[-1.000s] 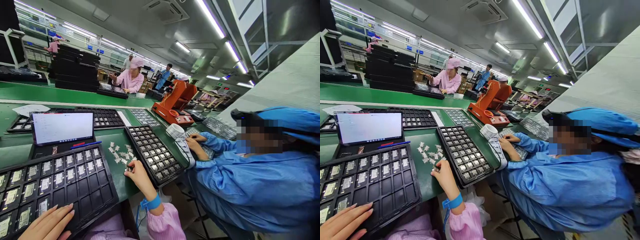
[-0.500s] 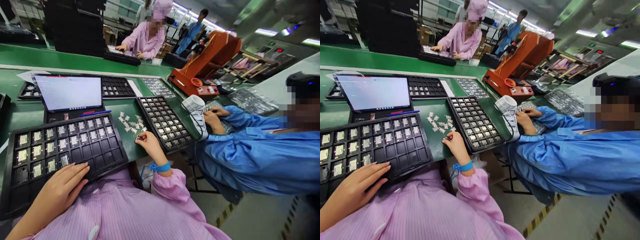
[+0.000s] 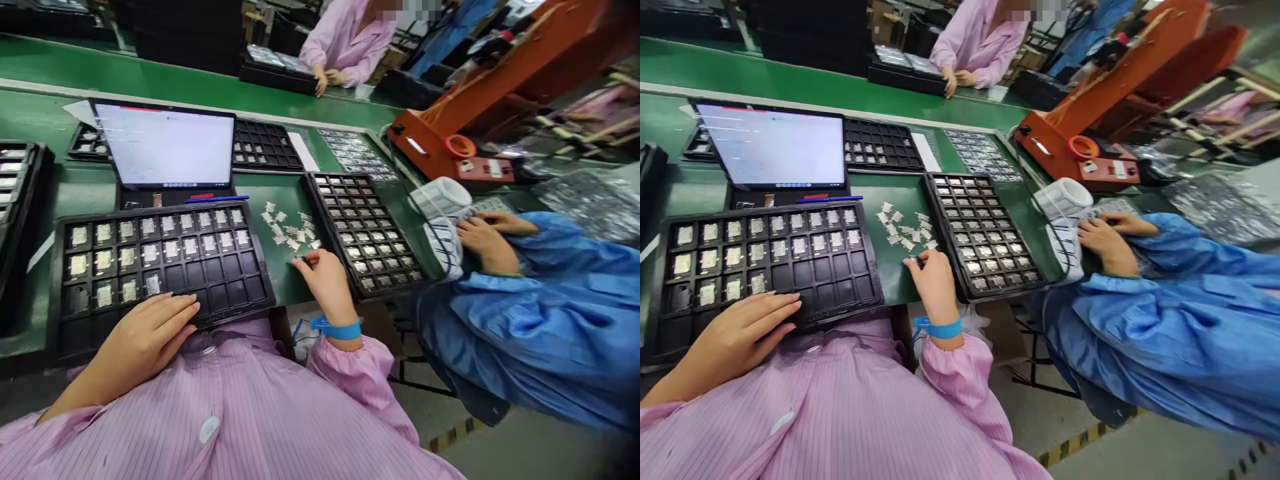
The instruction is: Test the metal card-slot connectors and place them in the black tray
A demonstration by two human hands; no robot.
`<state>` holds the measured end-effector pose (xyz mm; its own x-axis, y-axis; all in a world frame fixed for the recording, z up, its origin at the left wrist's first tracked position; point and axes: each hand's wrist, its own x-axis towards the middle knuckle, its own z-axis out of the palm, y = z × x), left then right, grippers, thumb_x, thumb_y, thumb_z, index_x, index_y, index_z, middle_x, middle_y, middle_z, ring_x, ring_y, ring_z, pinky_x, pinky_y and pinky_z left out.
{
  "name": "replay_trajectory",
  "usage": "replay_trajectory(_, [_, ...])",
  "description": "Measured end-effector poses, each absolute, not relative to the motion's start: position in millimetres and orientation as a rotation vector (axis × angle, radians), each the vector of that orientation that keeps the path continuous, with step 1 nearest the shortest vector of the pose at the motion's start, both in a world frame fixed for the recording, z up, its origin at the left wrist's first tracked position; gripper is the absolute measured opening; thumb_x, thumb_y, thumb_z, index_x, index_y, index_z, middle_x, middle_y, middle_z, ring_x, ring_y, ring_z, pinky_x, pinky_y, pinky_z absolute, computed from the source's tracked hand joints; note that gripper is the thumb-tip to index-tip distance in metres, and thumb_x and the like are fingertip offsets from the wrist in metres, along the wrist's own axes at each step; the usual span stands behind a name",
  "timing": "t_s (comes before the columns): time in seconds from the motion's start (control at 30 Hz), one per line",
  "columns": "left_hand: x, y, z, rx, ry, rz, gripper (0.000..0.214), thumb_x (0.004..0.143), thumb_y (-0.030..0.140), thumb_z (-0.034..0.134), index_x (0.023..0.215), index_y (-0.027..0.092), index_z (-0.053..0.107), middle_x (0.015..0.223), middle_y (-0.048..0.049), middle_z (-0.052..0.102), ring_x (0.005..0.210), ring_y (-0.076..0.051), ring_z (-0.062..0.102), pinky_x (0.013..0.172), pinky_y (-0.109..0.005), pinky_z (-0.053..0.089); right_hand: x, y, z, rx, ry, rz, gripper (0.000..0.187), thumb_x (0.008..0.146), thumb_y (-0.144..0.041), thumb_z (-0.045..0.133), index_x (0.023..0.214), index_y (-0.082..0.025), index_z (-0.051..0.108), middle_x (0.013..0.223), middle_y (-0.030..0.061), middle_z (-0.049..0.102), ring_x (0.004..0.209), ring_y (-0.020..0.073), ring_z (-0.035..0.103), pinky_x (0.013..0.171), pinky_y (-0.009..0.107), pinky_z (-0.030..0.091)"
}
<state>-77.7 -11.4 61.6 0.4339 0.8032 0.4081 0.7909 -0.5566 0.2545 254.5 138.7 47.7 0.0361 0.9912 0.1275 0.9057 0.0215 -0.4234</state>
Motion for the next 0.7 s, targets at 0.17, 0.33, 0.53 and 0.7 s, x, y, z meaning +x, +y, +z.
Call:
replay_trajectory(0.17, [-76, -14, 74, 2.608, 1.491, 0.83, 0.026, 0.093, 0.019, 0.056, 0.118, 0.016, 0.062, 0.116, -0.0077, 0.07, 0.105, -0.019, 0.067, 0.095, -0.037, 0.054, 261, 148, 50, -2.036, -1.957, 0.499, 0.021, 0.073, -0.038, 0.07, 0.077, -0.02, 0.059, 0.079, 0.0091, 0.067, 0.075, 0.026, 0.062, 0.07, 0.038, 0.045])
replay_trajectory(0.33, [-79, -11, 74, 2.544, 1.446, 0.876, 0.023, 0.095, 0.021, 0.053, 0.114, 0.013, 0.063, 0.116, -0.0092, 0.071, 0.104, -0.019, 0.067, 0.093, -0.038, 0.054, 257, 159, 50, -2.083, -1.863, 0.552, 0.027, 0.063, -0.032, 0.077, 0.072, -0.026, 0.052, 0.071, 0.0071, 0.063, 0.066, 0.0269, 0.06, 0.066, 0.042, 0.044])
replay_trajectory(0.53, [-73, -6, 75, 2.385, 1.44, 0.983, 0.019, 0.094, 0.021, 0.054, 0.107, 0.014, 0.066, 0.107, -0.0054, 0.073, 0.097, -0.016, 0.068, 0.083, -0.03, 0.054, 202, 125, 81, -1.685, -1.493, 0.631, 0.028, 0.064, -0.037, 0.074, 0.086, -0.026, 0.061, 0.083, 0.0082, 0.067, 0.069, 0.0252, 0.064, 0.069, 0.044, 0.052])
replay_trajectory(0.7, [-95, -11, 93, 1.813, 2.38, 0.917, 0.018, 0.092, 0.032, 0.058, 0.092, 0.016, 0.067, 0.087, -0.004, 0.071, 0.083, -0.02, 0.066, 0.071, -0.033, 0.048, 156, 85, 99, -1.441, -1.605, 0.941, 0.027, 0.068, -0.041, 0.077, 0.087, -0.025, 0.066, 0.08, 0.0039, 0.069, 0.069, 0.0222, 0.067, 0.07, 0.04, 0.055])
